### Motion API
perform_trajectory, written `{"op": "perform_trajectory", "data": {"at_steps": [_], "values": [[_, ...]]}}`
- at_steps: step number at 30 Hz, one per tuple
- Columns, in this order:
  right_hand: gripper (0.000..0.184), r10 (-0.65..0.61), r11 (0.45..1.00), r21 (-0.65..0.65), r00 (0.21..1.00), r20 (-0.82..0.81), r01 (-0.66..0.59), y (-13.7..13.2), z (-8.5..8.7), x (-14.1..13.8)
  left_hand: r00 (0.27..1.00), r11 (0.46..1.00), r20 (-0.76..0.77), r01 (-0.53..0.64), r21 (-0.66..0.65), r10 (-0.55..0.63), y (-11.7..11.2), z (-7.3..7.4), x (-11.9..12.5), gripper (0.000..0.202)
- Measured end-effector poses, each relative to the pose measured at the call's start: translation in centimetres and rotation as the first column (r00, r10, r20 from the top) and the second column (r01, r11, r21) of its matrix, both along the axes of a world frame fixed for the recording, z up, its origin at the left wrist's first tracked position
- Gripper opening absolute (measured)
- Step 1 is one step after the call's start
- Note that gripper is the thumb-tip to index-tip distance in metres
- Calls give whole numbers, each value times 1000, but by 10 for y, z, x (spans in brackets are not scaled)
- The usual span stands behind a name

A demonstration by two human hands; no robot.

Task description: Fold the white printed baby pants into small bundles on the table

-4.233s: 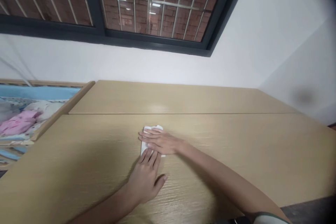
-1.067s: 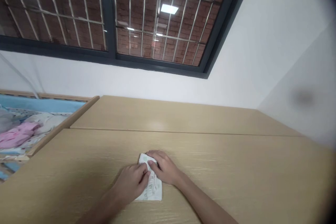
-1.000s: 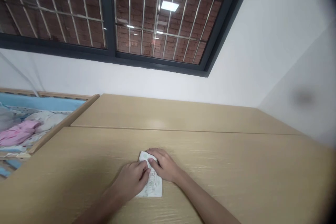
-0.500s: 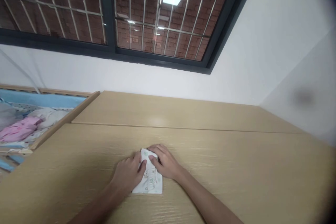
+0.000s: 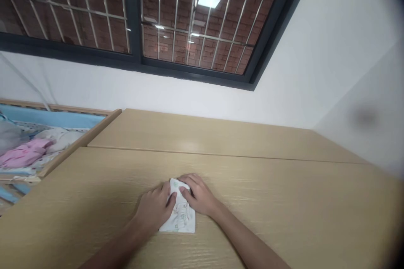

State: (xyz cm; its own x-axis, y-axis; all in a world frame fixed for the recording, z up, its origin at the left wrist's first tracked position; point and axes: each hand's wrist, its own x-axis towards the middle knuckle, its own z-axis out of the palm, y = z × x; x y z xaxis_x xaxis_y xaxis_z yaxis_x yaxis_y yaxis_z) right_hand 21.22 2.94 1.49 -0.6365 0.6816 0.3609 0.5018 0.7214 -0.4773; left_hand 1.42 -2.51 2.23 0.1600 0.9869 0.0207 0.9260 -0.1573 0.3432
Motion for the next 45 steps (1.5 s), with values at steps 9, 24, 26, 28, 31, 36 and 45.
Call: {"op": "perform_trajectory", "data": {"at_steps": [9,24,26,28,31,36,45], "values": [[25,3,1000,11,1000,-9,-3,0,0,0,1000,1000,17,7,11,-7,0,-3,-1,18],[25,5,999,35,1000,5,-5,2,-3,0,1000,1000,-2,27,15,-27,-1,-1,-3,19],[26,5,999,34,1000,3,-5,2,-3,0,999,999,-4,33,9,-33,0,-2,-3,19],[26,5,1000,31,1000,0,-5,2,-3,0,999,999,-7,39,7,-39,0,-3,-3,20],[26,4,1000,29,1000,-2,-4,2,-3,0,999,999,-9,47,9,-47,1,-4,-4,22],[26,6,1000,28,1000,-6,-5,2,-3,1,999,999,-10,42,7,-41,0,-3,-4,23],[24,-1,1000,20,1000,-14,2,1,-1,-1,999,999,33,27,21,-28,-2,-2,-3,20]]}}
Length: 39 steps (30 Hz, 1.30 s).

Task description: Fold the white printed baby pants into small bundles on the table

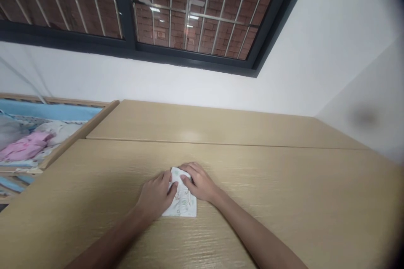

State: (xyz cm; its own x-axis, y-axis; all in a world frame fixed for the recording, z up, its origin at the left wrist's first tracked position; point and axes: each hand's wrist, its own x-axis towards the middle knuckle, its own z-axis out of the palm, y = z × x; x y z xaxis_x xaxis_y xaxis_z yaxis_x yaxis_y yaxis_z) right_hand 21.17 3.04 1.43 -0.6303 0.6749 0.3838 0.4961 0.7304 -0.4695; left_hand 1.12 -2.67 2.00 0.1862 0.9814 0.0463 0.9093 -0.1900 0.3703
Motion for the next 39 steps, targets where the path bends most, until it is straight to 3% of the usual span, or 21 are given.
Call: {"op": "perform_trajectory", "data": {"at_steps": [6,12,22,25,29,31,34,36,39], "values": [[14,-125,991,42,992,-27,126,-2,0,0,998,1000,58,-8,-22,9,0,1,1,15],[8,-183,980,76,982,-41,186,-3,-1,-1,974,1000,226,-22,2,22,1,-11,2,17],[18,-151,985,73,985,-83,157,-5,2,2,873,995,487,-52,82,6,-4,-7,3,18],[19,-189,974,99,974,-127,202,-8,2,-4,851,991,525,-58,117,-12,-3,-7,4,17],[20,-211,974,36,953,-219,224,-21,16,-16,742,993,670,-53,104,-30,-6,6,3,21],[20,-206,978,-86,940,-272,190,-35,30,-23,690,995,723,-37,95,-43,-17,20,-2,24],[22,-153,943,-331,922,-356,29,-68,54,-35,722,986,690,-65,151,-58,-54,43,-23,25],[23,-76,874,-465,907,-414,-139,-96,67,-45,767,989,642,-92,117,-5,-89,56,-43,26],[25,9,724,-590,860,-510,-357,-137,78,-67,823,990,561,-131,45,84,-145,69,-77,30]]}}
